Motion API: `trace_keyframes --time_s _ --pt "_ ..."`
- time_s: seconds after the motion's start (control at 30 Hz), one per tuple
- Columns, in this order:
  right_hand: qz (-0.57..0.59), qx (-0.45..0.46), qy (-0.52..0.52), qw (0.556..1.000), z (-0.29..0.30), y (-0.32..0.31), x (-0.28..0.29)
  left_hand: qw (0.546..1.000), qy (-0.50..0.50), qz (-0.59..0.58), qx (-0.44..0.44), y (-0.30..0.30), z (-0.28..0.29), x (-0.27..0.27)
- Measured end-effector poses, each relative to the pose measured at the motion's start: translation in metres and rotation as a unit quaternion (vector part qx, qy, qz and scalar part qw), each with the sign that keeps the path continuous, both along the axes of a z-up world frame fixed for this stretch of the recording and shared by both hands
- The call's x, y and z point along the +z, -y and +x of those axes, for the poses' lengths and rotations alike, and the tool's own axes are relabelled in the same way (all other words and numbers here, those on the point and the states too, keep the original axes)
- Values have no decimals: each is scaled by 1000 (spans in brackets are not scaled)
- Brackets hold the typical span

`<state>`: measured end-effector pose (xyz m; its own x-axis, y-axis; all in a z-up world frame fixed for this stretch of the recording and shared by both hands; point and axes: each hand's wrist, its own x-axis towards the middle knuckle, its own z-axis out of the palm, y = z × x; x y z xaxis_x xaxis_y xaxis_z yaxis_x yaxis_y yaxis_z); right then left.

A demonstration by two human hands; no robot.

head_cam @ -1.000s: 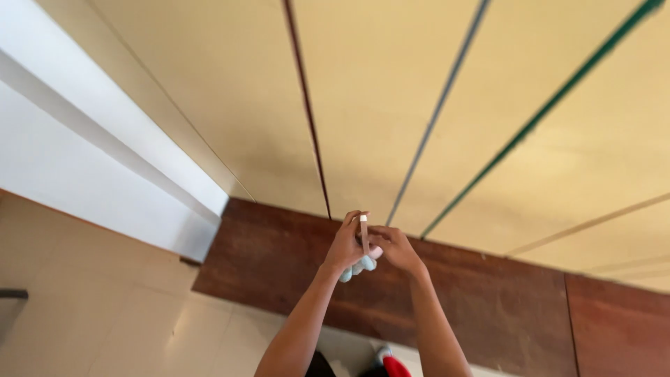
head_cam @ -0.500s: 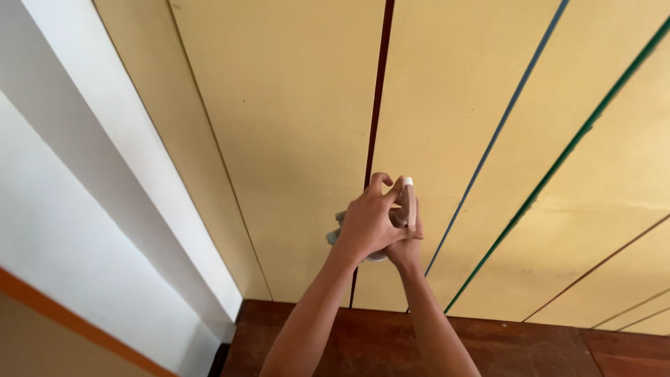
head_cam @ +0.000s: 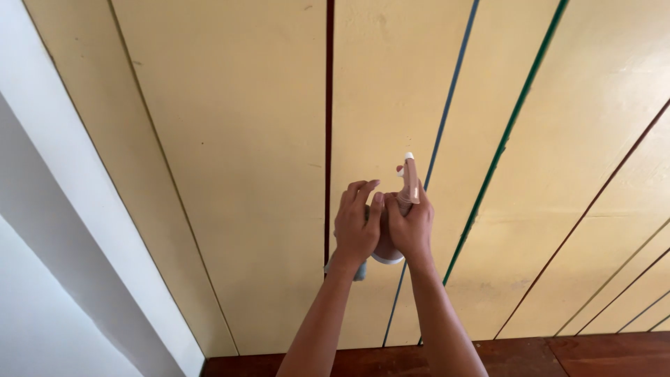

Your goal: Cleaning a yellow wall panel using a spray bottle and a cleaning cloth.

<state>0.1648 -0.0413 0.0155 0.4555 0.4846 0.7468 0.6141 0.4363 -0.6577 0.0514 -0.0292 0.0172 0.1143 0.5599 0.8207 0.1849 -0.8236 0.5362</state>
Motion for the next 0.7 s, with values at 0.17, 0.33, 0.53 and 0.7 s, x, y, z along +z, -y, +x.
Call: trace_keyframes --time_s 0.17,0.33,0.53,0.7 --pt "71 6 61 996 21 -1 7 998 60 -10 -13 2 48 -9" --pt "39 9 57 998 47 13 9 997 71 -14 1 5 80 -12" --pt "60 6 53 997 87 33 5 996 80 41 -30 16 125 -15" --pt "99 20 62 993 127 56 5 991 91 71 -61 32 168 -19"
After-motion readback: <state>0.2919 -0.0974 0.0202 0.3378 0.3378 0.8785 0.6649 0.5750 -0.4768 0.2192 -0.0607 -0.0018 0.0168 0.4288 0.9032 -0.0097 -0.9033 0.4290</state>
